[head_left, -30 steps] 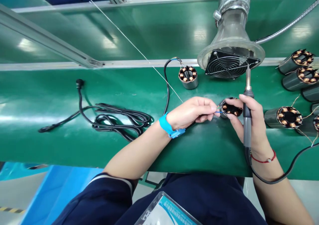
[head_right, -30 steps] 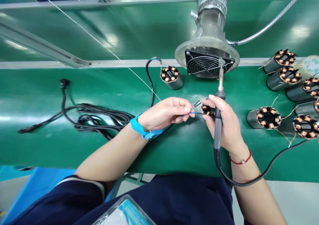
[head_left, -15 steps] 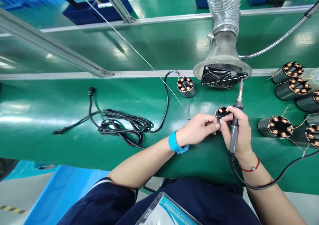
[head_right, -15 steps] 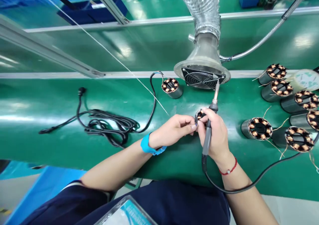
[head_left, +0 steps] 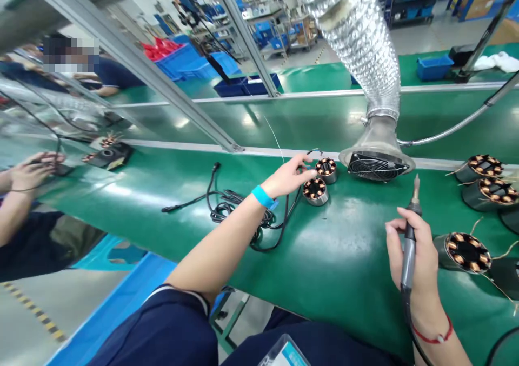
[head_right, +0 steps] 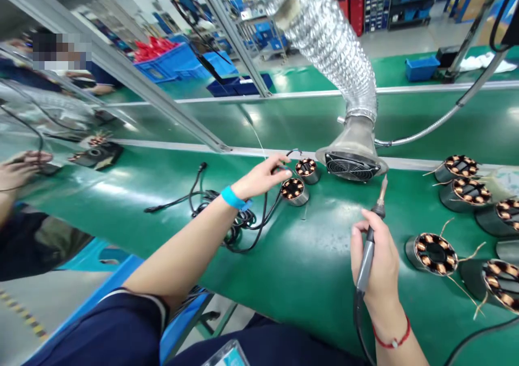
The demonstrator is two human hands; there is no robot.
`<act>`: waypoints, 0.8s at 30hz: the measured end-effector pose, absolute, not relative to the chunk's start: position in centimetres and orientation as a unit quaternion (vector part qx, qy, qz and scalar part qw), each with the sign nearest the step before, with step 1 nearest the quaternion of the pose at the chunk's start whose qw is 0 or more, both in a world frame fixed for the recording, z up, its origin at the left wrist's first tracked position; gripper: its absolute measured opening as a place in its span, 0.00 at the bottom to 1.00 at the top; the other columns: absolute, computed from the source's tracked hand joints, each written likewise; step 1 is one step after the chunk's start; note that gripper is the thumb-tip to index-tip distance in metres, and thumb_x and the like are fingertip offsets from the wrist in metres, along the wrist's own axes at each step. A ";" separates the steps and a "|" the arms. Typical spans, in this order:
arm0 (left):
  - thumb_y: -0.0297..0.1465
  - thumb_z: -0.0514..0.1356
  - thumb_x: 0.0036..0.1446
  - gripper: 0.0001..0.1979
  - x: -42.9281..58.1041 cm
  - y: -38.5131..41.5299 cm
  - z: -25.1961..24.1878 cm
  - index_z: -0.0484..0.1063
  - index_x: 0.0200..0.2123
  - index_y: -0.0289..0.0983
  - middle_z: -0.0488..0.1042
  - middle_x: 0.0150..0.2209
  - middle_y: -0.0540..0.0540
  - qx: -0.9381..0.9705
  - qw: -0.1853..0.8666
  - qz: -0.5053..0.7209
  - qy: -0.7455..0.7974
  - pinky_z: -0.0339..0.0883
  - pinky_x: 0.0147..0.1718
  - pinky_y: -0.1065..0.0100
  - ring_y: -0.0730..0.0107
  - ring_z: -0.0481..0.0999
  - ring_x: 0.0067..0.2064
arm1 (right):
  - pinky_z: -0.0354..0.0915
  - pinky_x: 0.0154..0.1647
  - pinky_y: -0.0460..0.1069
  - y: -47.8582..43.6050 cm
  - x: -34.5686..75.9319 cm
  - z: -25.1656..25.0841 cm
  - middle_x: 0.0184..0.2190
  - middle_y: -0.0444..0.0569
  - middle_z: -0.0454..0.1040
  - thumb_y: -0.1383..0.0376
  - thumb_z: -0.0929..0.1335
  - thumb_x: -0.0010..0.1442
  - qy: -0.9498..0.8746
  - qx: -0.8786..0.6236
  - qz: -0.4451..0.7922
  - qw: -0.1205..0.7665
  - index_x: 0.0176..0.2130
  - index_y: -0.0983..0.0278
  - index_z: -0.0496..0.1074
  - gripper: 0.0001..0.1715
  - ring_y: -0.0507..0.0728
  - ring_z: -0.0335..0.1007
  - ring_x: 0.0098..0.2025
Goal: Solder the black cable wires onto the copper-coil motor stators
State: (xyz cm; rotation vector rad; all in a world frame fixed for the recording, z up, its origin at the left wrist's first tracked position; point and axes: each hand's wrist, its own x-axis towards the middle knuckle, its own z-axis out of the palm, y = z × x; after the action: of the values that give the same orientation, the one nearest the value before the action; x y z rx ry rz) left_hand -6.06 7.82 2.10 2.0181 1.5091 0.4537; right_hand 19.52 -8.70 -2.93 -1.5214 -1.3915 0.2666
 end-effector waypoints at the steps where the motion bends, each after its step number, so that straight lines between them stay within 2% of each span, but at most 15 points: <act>1: 0.41 0.60 0.53 0.26 -6.3 8.0 1.9 0.67 0.52 0.34 0.71 0.41 0.44 0.767 0.288 0.146 0.555 0.64 0.42 0.67 0.66 0.69 0.40 | 0.71 0.38 0.52 -8.8 19.5 -3.0 0.33 0.46 0.76 0.60 0.67 0.60 -0.577 -0.634 0.115 0.503 0.51 0.61 0.68 0.20 0.55 0.75 0.33; 3: 0.42 0.62 0.52 0.34 -6.5 8.4 1.7 0.62 0.60 0.35 0.71 0.44 0.42 0.782 0.304 0.088 0.537 0.65 0.42 0.66 0.65 0.71 0.41 | 0.70 0.40 0.52 -8.9 19.5 -3.1 0.34 0.47 0.76 0.59 0.67 0.60 -0.572 -0.643 0.119 0.495 0.52 0.60 0.68 0.20 0.55 0.75 0.35; 8: 0.37 0.60 0.54 0.34 -6.7 10.4 2.2 0.59 0.64 0.39 0.73 0.44 0.45 0.799 0.362 -0.027 0.480 0.64 0.36 0.71 0.70 0.72 0.35 | 0.68 0.42 0.52 -9.1 19.5 -3.2 0.36 0.47 0.76 0.54 0.67 0.60 -0.554 -0.671 0.138 0.473 0.51 0.60 0.69 0.22 0.56 0.74 0.38; 10: 0.35 0.61 0.53 0.36 -6.3 10.8 2.3 0.57 0.65 0.39 0.75 0.42 0.45 0.814 0.329 -0.068 0.474 0.63 0.33 0.71 0.69 0.73 0.33 | 0.66 0.43 0.53 -9.1 19.5 -3.1 0.37 0.48 0.76 0.53 0.66 0.60 -0.539 -0.684 0.153 0.468 0.52 0.60 0.69 0.23 0.57 0.74 0.38; 12: 0.34 0.61 0.53 0.34 -5.7 11.0 2.1 0.60 0.63 0.37 0.77 0.39 0.44 0.827 0.274 -0.094 0.481 0.63 0.32 0.70 0.65 0.75 0.33 | 0.65 0.44 0.54 -9.0 19.7 -3.1 0.37 0.49 0.76 0.51 0.66 0.61 -0.527 -0.694 0.160 0.464 0.52 0.60 0.68 0.24 0.58 0.73 0.39; 16: 0.34 0.63 0.51 0.26 -4.5 11.7 1.3 0.69 0.54 0.37 0.78 0.38 0.42 0.835 0.228 -0.082 0.494 0.65 0.35 0.67 0.58 0.77 0.38 | 0.64 0.44 0.54 -8.9 20.6 -3.4 0.36 0.51 0.76 0.49 0.66 0.60 -0.528 -0.696 0.123 0.470 0.52 0.62 0.69 0.27 0.60 0.73 0.40; 20: 0.33 0.63 0.51 0.24 -3.0 15.1 1.2 0.70 0.52 0.36 0.79 0.42 0.41 0.825 0.203 -0.036 0.526 0.67 0.37 0.67 0.56 0.78 0.42 | 0.65 0.43 0.54 -9.0 20.4 -3.7 0.37 0.53 0.77 0.49 0.66 0.60 -0.534 -0.711 0.087 0.449 0.51 0.63 0.70 0.27 0.60 0.73 0.39; 24: 0.33 0.62 0.53 0.21 0.3 20.5 2.2 0.71 0.51 0.32 0.78 0.48 0.35 0.819 0.169 0.030 0.547 0.69 0.43 0.64 0.52 0.78 0.48 | 0.67 0.42 0.54 -9.0 19.3 -4.7 0.35 0.52 0.78 0.50 0.65 0.61 -0.532 -0.707 0.104 0.454 0.49 0.61 0.71 0.23 0.61 0.75 0.36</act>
State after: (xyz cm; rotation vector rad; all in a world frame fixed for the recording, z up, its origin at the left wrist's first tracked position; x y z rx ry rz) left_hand 0.35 20.54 2.23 2.3293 1.5562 0.0857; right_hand 19.32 -9.05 -4.70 -1.7441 -1.3139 0.2579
